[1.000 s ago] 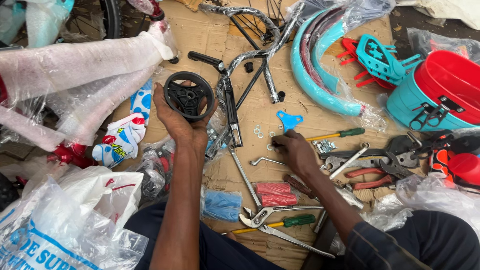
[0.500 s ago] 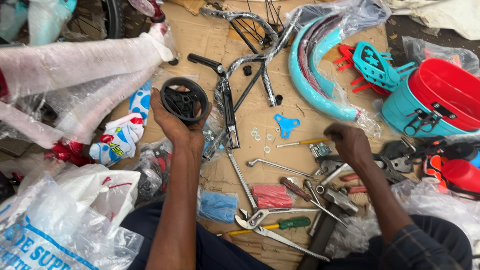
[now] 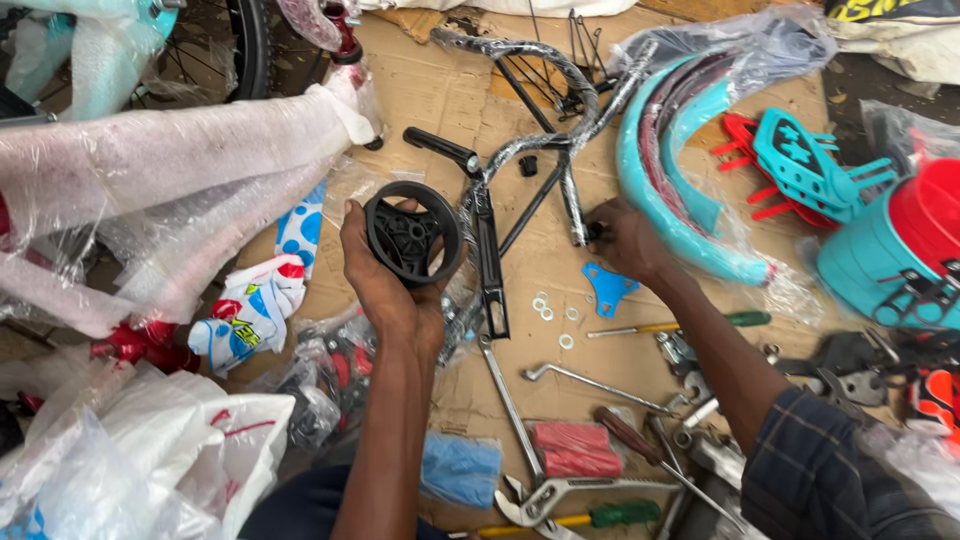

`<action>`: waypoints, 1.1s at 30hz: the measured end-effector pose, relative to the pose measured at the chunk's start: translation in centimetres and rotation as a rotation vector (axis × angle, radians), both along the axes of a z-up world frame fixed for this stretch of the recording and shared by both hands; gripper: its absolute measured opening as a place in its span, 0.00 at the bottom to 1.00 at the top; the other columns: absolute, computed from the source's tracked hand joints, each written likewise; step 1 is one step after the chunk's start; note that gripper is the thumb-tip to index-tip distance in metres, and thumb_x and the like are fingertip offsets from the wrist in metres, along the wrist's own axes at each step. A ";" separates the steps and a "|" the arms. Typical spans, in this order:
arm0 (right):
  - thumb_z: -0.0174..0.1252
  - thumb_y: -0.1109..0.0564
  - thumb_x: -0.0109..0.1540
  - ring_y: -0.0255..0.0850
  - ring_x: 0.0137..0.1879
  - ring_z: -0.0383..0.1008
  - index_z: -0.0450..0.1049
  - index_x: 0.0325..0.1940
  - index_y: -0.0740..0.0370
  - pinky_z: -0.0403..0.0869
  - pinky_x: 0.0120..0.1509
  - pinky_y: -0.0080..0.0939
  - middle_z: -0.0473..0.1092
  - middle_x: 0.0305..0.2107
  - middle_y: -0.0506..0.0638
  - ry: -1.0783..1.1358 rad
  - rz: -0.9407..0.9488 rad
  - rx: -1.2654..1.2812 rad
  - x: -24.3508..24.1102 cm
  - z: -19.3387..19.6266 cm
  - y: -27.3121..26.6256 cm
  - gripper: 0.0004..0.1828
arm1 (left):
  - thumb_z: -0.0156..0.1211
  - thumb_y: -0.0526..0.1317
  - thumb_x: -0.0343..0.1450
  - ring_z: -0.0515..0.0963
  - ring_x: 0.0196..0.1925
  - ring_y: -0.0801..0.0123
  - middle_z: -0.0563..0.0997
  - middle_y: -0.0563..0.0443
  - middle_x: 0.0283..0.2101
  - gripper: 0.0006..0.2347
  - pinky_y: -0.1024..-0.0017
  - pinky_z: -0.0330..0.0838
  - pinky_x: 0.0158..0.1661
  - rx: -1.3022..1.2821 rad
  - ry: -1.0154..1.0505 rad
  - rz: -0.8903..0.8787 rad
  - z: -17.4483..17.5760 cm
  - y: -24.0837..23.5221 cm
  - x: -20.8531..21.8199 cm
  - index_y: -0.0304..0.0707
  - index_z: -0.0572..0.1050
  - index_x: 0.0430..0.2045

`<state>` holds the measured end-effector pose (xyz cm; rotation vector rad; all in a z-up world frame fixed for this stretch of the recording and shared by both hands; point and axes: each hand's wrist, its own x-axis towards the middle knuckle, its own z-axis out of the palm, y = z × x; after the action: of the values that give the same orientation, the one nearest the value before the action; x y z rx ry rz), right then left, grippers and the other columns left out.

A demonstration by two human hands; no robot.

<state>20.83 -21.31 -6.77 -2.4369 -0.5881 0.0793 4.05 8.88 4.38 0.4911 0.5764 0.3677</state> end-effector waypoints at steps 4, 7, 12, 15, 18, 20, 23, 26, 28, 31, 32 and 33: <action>0.57 0.66 0.61 0.43 0.46 0.79 0.71 0.49 0.68 0.80 0.49 0.45 0.74 0.42 0.58 0.132 -0.379 0.569 0.6 -1.3 2.4 0.12 | 0.48 0.60 0.70 0.83 0.35 0.64 0.81 0.54 0.38 0.20 0.54 0.83 0.34 -0.003 0.015 0.045 0.3 0.4 0.5 0.45 0.73 0.42; 0.55 0.66 0.63 0.43 0.38 0.74 0.69 0.51 0.69 0.77 0.41 0.45 0.70 0.39 0.60 0.366 -0.457 0.953 -0.9 -1.8 4.1 0.12 | 0.49 0.59 0.72 0.83 0.36 0.64 0.81 0.52 0.38 0.20 0.56 0.83 0.34 0.012 -0.027 0.061 -0.3 0.4 0.7 0.42 0.74 0.41; 0.53 0.63 0.62 0.47 0.42 0.80 0.71 0.62 0.65 0.79 0.45 0.47 0.74 0.51 0.63 0.224 -0.315 0.401 -2.3 -3.3 8.5 0.23 | 0.49 0.59 0.73 0.84 0.36 0.64 0.81 0.49 0.37 0.21 0.58 0.83 0.35 0.009 -0.059 0.109 -0.9 0.6 0.4 0.40 0.75 0.39; 0.57 0.61 0.58 0.58 0.53 0.76 0.56 0.76 0.62 0.77 0.53 0.53 0.64 0.65 0.66 -0.137 -0.158 0.184 -1.1 -3.5 10.6 0.40 | 0.48 0.60 0.73 0.83 0.35 0.65 0.81 0.50 0.35 0.22 0.58 0.84 0.34 -0.058 0.019 0.133 -0.5 0.7 0.1 0.38 0.76 0.39; 0.66 0.56 0.59 0.70 0.63 0.65 0.46 0.79 0.63 0.71 0.59 0.62 0.55 0.67 0.73 -0.326 -0.079 -0.023 1.3 -3.1 12.3 0.50 | 0.48 0.59 0.72 0.83 0.35 0.68 0.81 0.54 0.36 0.19 0.63 0.83 0.32 -0.106 0.032 0.123 -0.3 0.8 0.3 0.44 0.76 0.40; 0.64 0.55 0.62 0.69 0.62 0.65 0.45 0.79 0.59 0.71 0.55 0.63 0.51 0.69 0.70 -0.112 -0.132 -0.137 3.1 -2.5 12.9 0.47 | 0.49 0.58 0.73 0.83 0.35 0.69 0.81 0.53 0.37 0.18 0.66 0.83 0.32 -0.083 -0.008 0.131 -0.5 0.6 0.6 0.45 0.76 0.40; 0.64 0.54 0.61 0.65 0.58 0.72 0.63 0.68 0.58 0.72 0.60 0.60 0.66 0.58 0.66 -0.058 -0.167 -0.112 3.6 -2.5 12.8 0.32 | 0.49 0.58 0.73 0.83 0.35 0.71 0.82 0.53 0.37 0.18 0.69 0.82 0.30 -0.034 -0.038 0.100 -0.9 0.3 0.8 0.43 0.77 0.39; 0.64 0.54 0.65 0.63 0.49 0.75 0.71 0.51 0.65 0.72 0.55 0.59 0.71 0.47 0.67 -0.152 -0.207 -0.128 2.1 -3.5 12.3 0.16 | 0.49 0.58 0.74 0.83 0.34 0.71 0.82 0.53 0.35 0.19 0.70 0.82 0.29 -0.011 -0.054 0.067 -1.1 0.1 1.0 0.43 0.77 0.37; 0.62 0.57 0.65 0.59 0.45 0.77 0.73 0.47 0.69 0.74 0.52 0.56 0.73 0.40 0.66 -0.071 -0.207 -0.130 0.9 -3.7 11.6 0.12 | 0.49 0.58 0.74 0.83 0.33 0.70 0.82 0.53 0.34 0.19 0.70 0.83 0.28 -0.008 -0.056 0.053 -1.5 0.0 0.9 0.43 0.77 0.37; 0.59 0.59 0.63 0.46 0.41 0.79 0.78 0.47 0.66 0.75 0.48 0.48 0.78 0.35 0.57 0.123 -0.072 0.111 -3.3 -2.3 9.2 0.10 | 0.49 0.59 0.74 0.82 0.33 0.70 0.81 0.53 0.34 0.18 0.70 0.82 0.28 -0.004 -0.067 0.020 -1.9 0.0 0.9 0.45 0.76 0.36; 0.59 0.58 0.62 0.47 0.38 0.78 0.77 0.49 0.63 0.75 0.45 0.50 0.78 0.37 0.56 0.271 -0.133 0.089 -5.1 -1.0 7.7 0.12 | 0.48 0.59 0.74 0.82 0.33 0.69 0.82 0.53 0.34 0.19 0.69 0.82 0.28 0.003 -0.069 0.009 -1.9 0.0 0.8 0.45 0.76 0.36; 0.59 0.57 0.61 0.47 0.36 0.77 0.75 0.51 0.61 0.75 0.41 0.51 0.77 0.38 0.55 0.418 -0.196 0.069 -7.0 0.4 6.0 0.14 | 0.48 0.60 0.74 0.82 0.33 0.69 0.82 0.53 0.34 0.19 0.68 0.81 0.28 0.010 -0.072 -0.002 -1.9 0.1 0.6 0.45 0.76 0.36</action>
<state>13.86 -15.32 -6.39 -2.3019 -0.1625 0.4655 4.66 8.96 2.44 0.4856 0.5041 0.3849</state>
